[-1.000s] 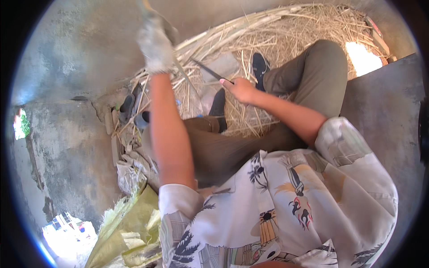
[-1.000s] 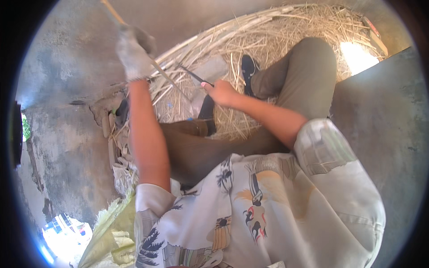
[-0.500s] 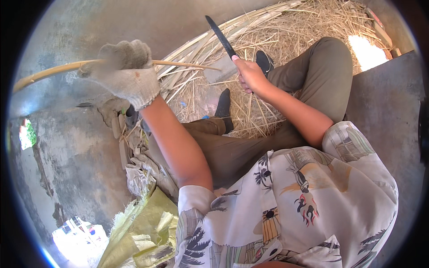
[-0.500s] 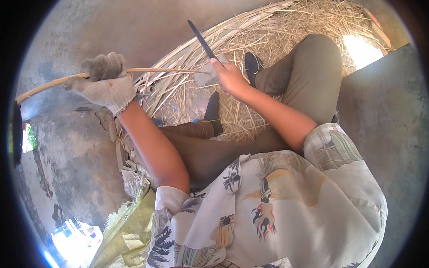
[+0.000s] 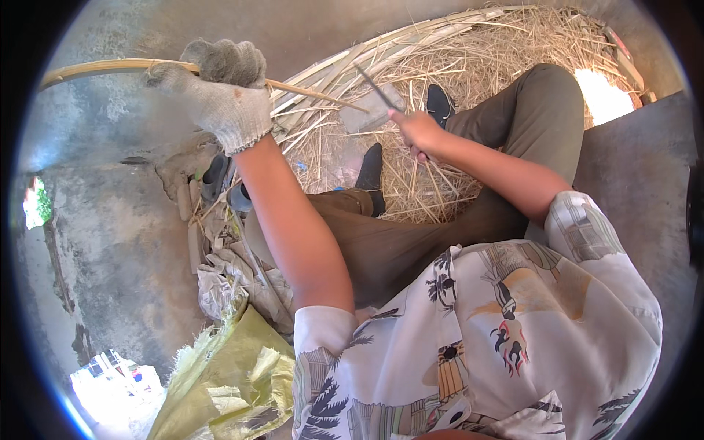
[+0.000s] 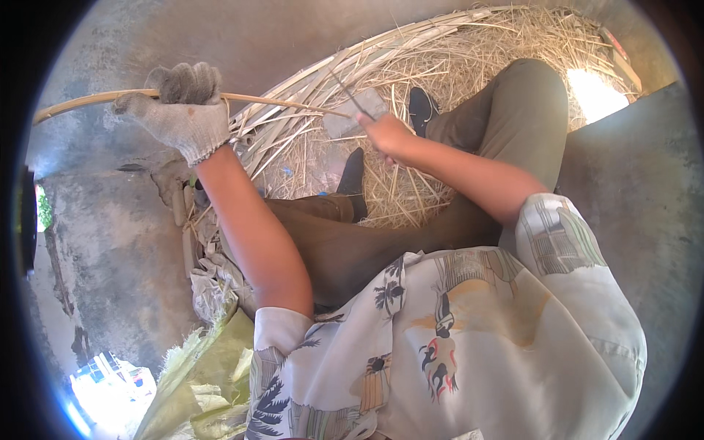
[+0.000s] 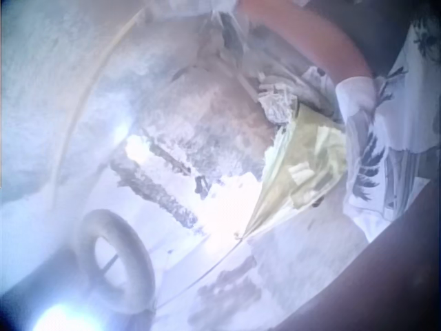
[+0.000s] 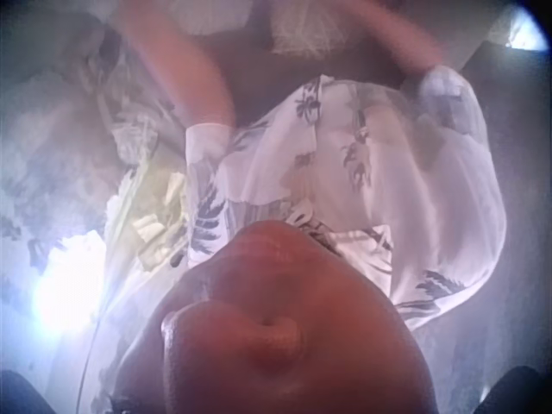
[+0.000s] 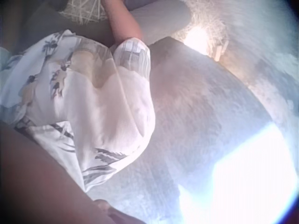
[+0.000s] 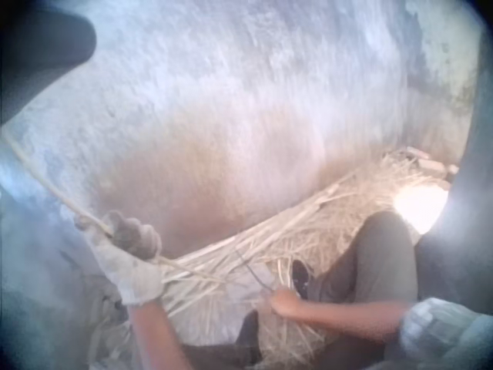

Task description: The person sits cross-legged on the floor and uses a knife to split a long bamboo stick into thin strips. The person holds the bamboo with a gloved left hand and repeatedly slices it with the knife in the right hand, creating a pile of bamboo strips.

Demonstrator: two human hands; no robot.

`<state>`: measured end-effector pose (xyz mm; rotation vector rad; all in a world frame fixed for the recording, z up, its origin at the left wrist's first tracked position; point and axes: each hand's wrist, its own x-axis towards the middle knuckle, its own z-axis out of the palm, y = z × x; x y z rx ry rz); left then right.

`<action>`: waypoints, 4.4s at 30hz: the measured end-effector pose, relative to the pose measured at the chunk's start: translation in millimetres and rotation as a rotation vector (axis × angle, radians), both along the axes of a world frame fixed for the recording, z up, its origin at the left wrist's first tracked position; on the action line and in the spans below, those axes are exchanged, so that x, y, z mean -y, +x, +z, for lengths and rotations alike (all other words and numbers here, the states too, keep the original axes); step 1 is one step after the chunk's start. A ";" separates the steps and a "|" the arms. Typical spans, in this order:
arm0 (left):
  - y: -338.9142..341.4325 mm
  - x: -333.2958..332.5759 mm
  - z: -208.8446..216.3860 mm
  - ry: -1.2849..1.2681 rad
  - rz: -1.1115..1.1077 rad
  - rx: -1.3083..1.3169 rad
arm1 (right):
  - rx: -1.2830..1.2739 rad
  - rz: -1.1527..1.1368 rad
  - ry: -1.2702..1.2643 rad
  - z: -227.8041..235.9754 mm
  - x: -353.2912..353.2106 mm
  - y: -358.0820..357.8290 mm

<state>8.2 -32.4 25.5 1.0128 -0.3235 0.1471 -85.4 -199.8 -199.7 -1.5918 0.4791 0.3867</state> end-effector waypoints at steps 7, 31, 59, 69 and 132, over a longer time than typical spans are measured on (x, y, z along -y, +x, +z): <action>2.6 -3.1 0.5 -0.045 0.005 -0.047 | 0.438 -0.364 0.378 33.6 -29.3 6.4; -0.6 -9.9 -18.2 -0.192 -0.022 -0.071 | 0.203 0.031 0.028 26.5 -11.5 16.9; -9.7 -2.9 -13.5 -0.157 0.031 -0.045 | 0.273 0.038 -0.220 31.7 -8.8 15.2; 4.3 1.4 -15.2 -0.158 -0.024 0.007 | 0.221 -0.089 -0.244 14.9 -6.1 14.1; -225.4 -134.0 77.7 -0.747 -0.078 1.307 | 1.322 0.140 -0.817 39.2 -8.9 -5.7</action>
